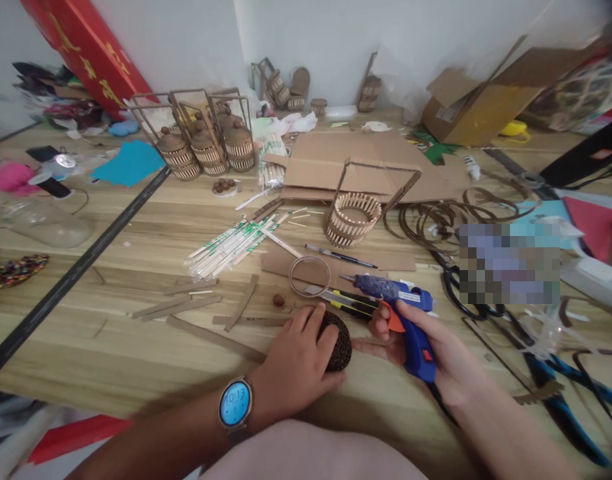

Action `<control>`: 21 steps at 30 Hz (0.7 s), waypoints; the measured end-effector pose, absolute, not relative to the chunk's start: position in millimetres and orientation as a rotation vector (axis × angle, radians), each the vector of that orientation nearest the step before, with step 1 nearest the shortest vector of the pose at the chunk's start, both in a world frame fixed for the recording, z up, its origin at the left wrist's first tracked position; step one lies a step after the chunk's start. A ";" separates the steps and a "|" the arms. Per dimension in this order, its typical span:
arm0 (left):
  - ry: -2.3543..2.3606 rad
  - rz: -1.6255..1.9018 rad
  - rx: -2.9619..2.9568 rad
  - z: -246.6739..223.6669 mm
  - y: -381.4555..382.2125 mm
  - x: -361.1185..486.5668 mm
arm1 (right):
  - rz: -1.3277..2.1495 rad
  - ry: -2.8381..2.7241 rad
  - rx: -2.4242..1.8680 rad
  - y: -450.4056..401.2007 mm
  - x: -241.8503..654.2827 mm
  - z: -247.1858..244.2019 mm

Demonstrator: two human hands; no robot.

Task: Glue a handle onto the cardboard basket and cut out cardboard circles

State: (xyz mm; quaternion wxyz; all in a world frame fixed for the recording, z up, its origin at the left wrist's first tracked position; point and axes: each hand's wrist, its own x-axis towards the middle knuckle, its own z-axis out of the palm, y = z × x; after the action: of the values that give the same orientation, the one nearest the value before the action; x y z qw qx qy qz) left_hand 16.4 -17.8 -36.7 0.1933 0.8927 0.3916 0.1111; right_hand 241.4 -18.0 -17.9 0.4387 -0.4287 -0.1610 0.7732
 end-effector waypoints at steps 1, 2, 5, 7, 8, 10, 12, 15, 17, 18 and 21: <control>1.102 0.356 2.457 -34.5 -16.9 15.1 | 1.916 -0.400 -1.059 -18.7 241.4 -16.0; 1.098 0.417 2.391 -31.8 -15.7 13.1 | 1.908 -0.397 -1.049 -19.4 241.4 -13.1; 1.053 0.651 2.158 -22.6 -11.2 3.3 | 1.870 -0.387 -1.006 -21.7 242.0 -1.2; 1.005 0.774 2.060 -17.6 -8.9 -3.2 | 1.843 -0.401 -0.992 -23.0 242.2 7.2; 0.981 0.819 2.028 -16.0 -8.3 -5.5 | 1.835 -0.419 -0.992 -23.5 241.8 10.9; 0.934 0.894 1.963 -14.7 -8.0 -7.6 | 1.823 -0.465 -1.000 -24.4 240.1 16.5; 0.891 0.960 1.895 -15.0 -8.5 -6.9 | 1.816 -0.510 -1.007 -25.4 237.8 19.3; 0.834 1.024 1.836 -15.5 -9.0 -4.7 | 1.807 -0.567 -1.000 -28.8 237.8 17.2; 0.814 1.048 1.828 -14.7 -8.6 -4.5 | 1.779 -0.641 -1.013 -32.8 242.7 12.4; 0.810 1.062 1.831 -14.0 -8.2 -4.8 | 1.749 -0.701 -1.036 -35.3 246.5 9.8; 0.800 1.094 1.869 -11.5 -6.7 -6.3 | 1.623 -0.950 -1.153 -43.7 258.5 5.8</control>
State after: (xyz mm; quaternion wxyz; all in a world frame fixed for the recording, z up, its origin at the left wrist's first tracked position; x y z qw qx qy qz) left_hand -6.3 -6.7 -11.5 0.4046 0.7404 0.3167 0.4333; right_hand 258.5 -43.7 5.8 0.4507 -0.4666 -0.3845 0.6568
